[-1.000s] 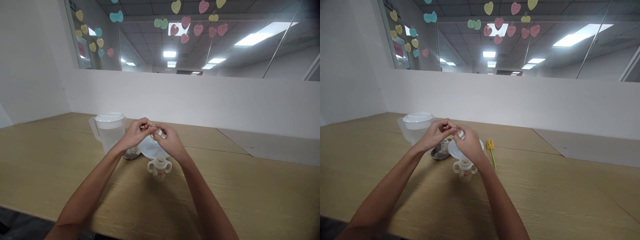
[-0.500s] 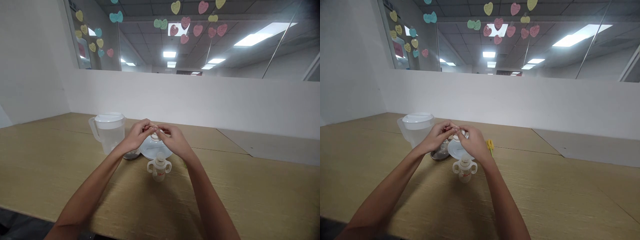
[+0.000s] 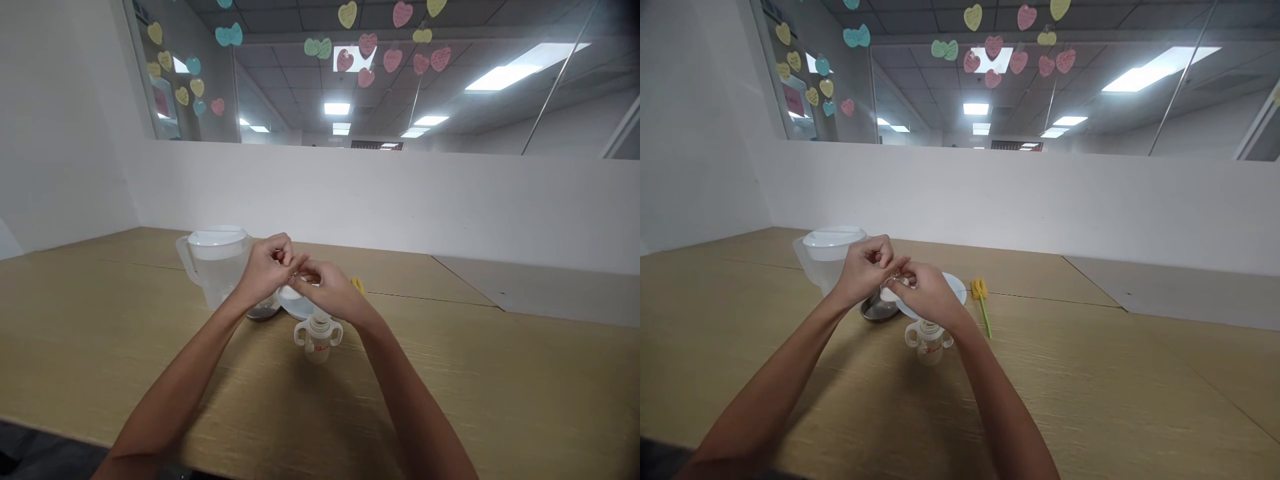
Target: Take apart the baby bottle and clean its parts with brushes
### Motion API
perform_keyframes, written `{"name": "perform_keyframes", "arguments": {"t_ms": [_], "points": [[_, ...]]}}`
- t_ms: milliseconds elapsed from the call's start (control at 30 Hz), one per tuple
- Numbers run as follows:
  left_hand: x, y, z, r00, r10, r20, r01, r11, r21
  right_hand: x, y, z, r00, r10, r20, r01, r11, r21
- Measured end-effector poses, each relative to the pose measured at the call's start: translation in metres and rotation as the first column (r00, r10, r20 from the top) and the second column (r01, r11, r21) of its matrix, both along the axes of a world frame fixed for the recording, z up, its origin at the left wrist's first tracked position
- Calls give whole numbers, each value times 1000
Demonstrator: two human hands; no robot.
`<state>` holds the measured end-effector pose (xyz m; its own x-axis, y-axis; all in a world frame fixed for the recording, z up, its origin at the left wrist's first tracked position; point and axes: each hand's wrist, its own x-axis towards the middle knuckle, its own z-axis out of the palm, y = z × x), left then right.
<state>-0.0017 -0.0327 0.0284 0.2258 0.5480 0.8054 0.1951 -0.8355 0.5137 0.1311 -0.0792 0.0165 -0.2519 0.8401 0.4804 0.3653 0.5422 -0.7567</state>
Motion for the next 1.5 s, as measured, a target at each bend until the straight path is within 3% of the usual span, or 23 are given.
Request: {"name": "perform_keyframes", "arguments": {"t_ms": [100,200,300,367,433,533,667,933,1267,1500], "points": [[-1,-3,3,998,-17,-62,16,1000,-14,3,5,-2,998,18,-55,-22,997,-69],[-6,-5,8,989,-82,-119,69,992,-107,15,7,0,993,-122,-5,121,991,-57],[-16,-2,12,932,-181,-313,114,969,-221,31,6,2,970,-211,124,215,976,-28],[-22,2,12,805,-286,-519,124,938,-325,41,5,3,959,-182,216,193,981,-31],[-25,8,8,602,-386,-699,80,900,-428,46,6,2,945,-132,300,157,986,-60],[-23,17,-3,355,-419,-836,-52,884,-465,48,8,1,905,-107,411,165,980,-108],[-10,22,-16,250,-373,-894,-89,910,-405,46,11,0,860,-89,503,193,969,-158],[3,26,-28,200,-434,-879,-66,889,-454,46,11,-2,799,6,602,158,963,-219],[8,31,-38,261,-441,-859,-33,885,-465,43,13,-6,752,80,654,89,971,-221],[14,35,-46,262,-434,-862,-17,891,-454,38,12,-8,717,77,693,78,979,-190]]}}
